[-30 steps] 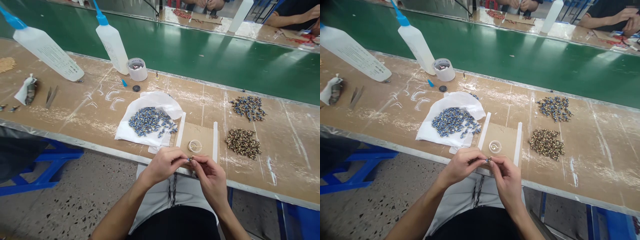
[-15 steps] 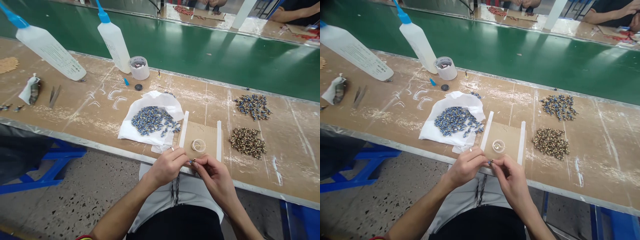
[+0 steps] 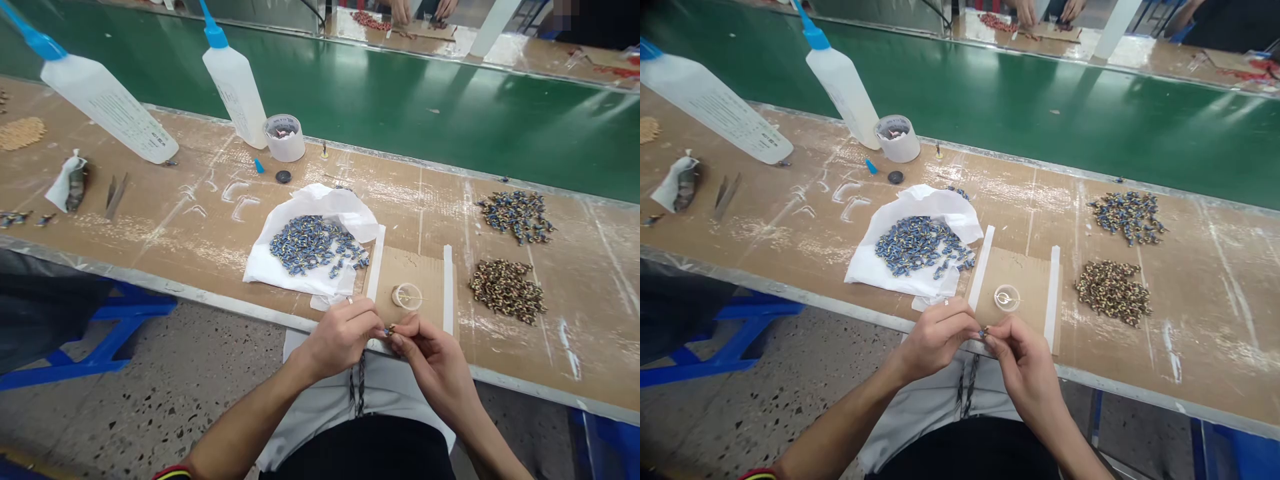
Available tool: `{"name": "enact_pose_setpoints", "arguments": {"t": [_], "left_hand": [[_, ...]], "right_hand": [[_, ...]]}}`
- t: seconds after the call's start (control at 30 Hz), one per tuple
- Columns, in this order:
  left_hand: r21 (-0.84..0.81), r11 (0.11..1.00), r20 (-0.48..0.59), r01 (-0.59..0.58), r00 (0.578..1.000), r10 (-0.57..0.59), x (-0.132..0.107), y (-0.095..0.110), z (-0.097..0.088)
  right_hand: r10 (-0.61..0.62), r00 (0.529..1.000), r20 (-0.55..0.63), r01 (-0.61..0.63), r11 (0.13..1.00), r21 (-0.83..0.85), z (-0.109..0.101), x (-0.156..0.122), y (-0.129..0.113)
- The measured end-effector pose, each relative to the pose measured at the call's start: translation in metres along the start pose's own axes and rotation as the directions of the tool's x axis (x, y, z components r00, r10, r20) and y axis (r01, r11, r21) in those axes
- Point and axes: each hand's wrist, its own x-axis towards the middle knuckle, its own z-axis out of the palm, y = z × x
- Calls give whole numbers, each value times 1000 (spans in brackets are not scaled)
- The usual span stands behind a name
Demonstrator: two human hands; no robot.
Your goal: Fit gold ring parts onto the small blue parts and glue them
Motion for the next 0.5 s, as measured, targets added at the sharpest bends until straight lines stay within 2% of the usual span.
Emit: {"name": "enact_pose_setpoints", "arguments": {"t": [0.17,0.33,0.5], "left_hand": [[-50,998,-9,43,999,-44,-1,0,1],[-98,991,-8,91,996,-92,-1,1,0],[-106,991,-6,78,997,-79,0,1,-4]], "right_hand": [[-49,998,-43,43,989,-142,8,-4,5],[-105,988,-118,85,983,-164,19,-4,5],[-80,993,-92,66,987,-144,17,-1,3]]}}
